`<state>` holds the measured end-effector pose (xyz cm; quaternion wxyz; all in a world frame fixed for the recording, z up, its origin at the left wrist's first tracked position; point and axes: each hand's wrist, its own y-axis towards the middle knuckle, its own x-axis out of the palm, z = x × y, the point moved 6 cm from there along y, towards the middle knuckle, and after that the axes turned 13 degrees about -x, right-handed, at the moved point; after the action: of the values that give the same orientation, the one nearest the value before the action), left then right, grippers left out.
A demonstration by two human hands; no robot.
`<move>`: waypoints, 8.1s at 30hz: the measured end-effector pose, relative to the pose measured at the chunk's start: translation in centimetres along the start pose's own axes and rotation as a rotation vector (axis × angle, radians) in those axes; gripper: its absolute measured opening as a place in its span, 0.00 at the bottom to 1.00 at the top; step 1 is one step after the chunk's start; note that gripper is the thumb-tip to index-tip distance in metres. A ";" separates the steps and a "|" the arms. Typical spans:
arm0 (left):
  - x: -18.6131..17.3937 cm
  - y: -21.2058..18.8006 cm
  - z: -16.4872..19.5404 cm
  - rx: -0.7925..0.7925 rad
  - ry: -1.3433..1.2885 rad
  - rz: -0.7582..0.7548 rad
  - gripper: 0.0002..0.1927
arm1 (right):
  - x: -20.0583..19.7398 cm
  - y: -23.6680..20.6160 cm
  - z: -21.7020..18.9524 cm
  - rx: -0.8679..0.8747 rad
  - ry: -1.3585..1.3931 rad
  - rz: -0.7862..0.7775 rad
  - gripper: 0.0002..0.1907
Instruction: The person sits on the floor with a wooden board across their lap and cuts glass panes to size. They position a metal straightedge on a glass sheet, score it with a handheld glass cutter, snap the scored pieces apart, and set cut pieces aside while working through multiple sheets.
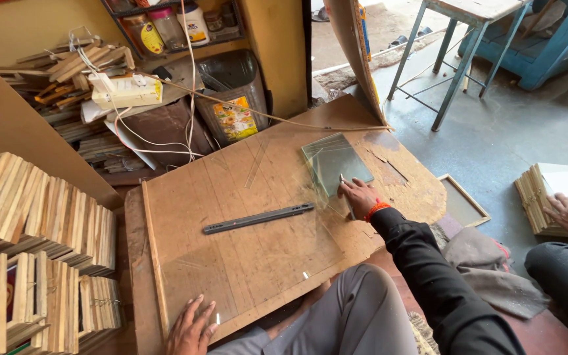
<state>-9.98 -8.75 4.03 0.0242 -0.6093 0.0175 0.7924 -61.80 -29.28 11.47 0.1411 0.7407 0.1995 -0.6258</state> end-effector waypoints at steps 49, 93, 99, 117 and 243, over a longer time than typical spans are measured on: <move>-2.9 4.4 -4.8 0.081 -0.246 0.286 0.23 | 6.4 4.9 -28.9 -0.285 0.539 0.335 0.14; -0.1 4.8 -7.5 0.011 -0.152 -0.177 0.75 | 6.2 2.8 -44.4 -0.250 0.488 0.319 0.10; -0.4 4.9 -7.6 0.041 -0.174 -0.125 0.76 | 7.0 11.6 -41.7 -0.263 0.436 0.400 0.11; -0.7 5.3 -8.5 0.038 -0.259 -0.129 0.73 | 8.0 21.7 -40.0 -0.338 0.250 0.378 0.07; -3.4 -1.7 -0.8 -0.163 -0.180 0.197 0.29 | -0.3 6.2 0.2 0.010 0.098 0.475 0.22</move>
<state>-8.24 -7.14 7.10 -0.1020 -0.5312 0.0106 0.8410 -59.08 -34.90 11.49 0.2707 0.7970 0.0231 -0.5394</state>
